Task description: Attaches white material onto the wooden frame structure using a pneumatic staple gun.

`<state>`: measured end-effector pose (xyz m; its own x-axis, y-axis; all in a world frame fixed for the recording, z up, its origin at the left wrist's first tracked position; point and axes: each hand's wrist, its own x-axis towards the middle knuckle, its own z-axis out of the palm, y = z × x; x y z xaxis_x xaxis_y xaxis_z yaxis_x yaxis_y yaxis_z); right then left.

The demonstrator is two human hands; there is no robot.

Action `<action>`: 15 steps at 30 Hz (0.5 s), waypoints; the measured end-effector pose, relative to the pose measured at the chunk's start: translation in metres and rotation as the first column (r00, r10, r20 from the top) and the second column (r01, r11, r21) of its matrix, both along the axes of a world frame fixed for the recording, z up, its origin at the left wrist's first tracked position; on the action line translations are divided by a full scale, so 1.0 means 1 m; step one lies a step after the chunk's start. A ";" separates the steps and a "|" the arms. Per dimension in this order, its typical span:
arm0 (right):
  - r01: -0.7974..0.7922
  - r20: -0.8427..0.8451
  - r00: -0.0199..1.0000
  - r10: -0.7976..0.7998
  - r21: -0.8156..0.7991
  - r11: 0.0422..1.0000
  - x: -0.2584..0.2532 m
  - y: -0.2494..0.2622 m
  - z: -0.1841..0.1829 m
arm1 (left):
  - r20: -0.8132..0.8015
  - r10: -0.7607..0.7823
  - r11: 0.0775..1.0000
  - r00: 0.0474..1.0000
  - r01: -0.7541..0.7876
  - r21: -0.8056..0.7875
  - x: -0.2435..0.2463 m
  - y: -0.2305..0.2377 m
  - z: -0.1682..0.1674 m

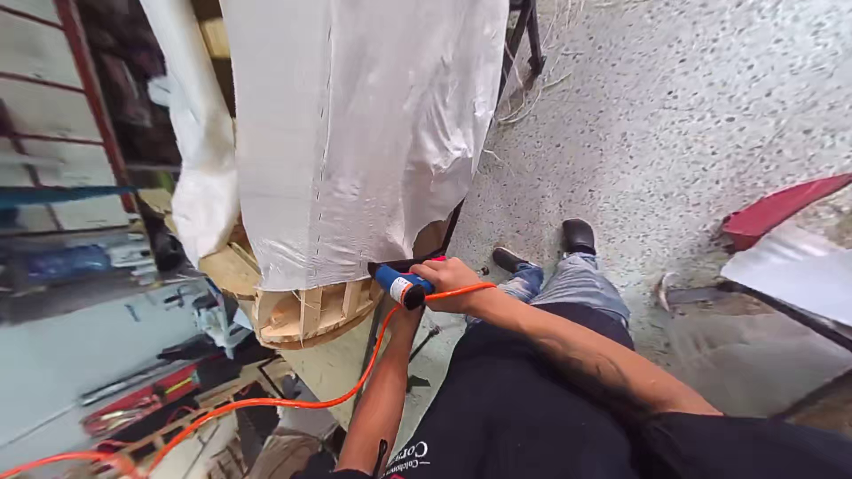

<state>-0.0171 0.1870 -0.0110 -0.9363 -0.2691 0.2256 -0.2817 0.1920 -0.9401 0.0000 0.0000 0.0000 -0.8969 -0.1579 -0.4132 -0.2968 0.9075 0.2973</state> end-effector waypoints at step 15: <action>0.469 0.503 0.656 -0.563 0.313 0.826 0.060 0.140 -0.146 | 0.593 -0.737 -0.511 -0.325 0.842 -0.175 -0.266 0.327 0.120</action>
<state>0.0431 0.3275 -0.1571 -0.8736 0.3121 -0.3733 0.4615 0.2883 -0.8390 -0.2657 0.3267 0.1204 -0.0200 0.5590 -0.8289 0.9884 -0.1138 -0.1006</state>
